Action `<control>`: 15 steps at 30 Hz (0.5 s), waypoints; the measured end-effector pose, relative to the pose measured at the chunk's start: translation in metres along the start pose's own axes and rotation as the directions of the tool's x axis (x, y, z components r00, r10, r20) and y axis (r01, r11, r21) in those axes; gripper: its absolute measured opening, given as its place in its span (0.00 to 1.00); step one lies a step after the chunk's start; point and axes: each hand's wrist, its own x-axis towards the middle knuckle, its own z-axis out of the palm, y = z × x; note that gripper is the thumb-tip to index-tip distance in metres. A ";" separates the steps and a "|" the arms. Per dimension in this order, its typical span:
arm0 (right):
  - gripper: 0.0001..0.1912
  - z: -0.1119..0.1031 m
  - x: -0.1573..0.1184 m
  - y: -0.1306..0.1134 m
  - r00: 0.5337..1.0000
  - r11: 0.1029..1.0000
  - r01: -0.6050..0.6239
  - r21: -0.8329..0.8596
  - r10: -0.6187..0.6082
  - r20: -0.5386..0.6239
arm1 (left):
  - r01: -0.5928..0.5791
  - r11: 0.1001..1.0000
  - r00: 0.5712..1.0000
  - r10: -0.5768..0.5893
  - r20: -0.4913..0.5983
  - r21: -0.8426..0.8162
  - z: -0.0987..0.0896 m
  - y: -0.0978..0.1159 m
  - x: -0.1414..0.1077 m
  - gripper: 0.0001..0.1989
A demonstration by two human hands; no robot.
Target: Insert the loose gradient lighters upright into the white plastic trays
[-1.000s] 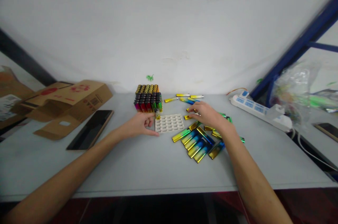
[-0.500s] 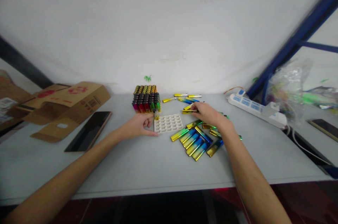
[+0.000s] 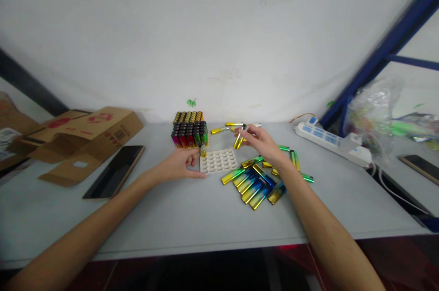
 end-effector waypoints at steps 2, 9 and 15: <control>0.25 0.008 -0.003 -0.002 0.997 0.989 -0.048 0.142 0.039 0.068 | 0.006 1.000 1.000 -0.006 -0.001 -0.002 0.000 0.000 0.000 0.31; 0.27 0.031 -0.007 -0.012 0.998 0.966 -0.039 0.254 0.025 0.057 | 0.014 1.000 1.000 -0.014 0.004 -0.001 0.000 0.000 0.001 0.31; 0.35 0.036 -0.004 -0.001 0.996 0.991 0.054 -0.123 -0.061 -0.061 | -0.002 1.000 1.000 0.002 -0.006 0.013 0.001 0.000 -0.001 0.30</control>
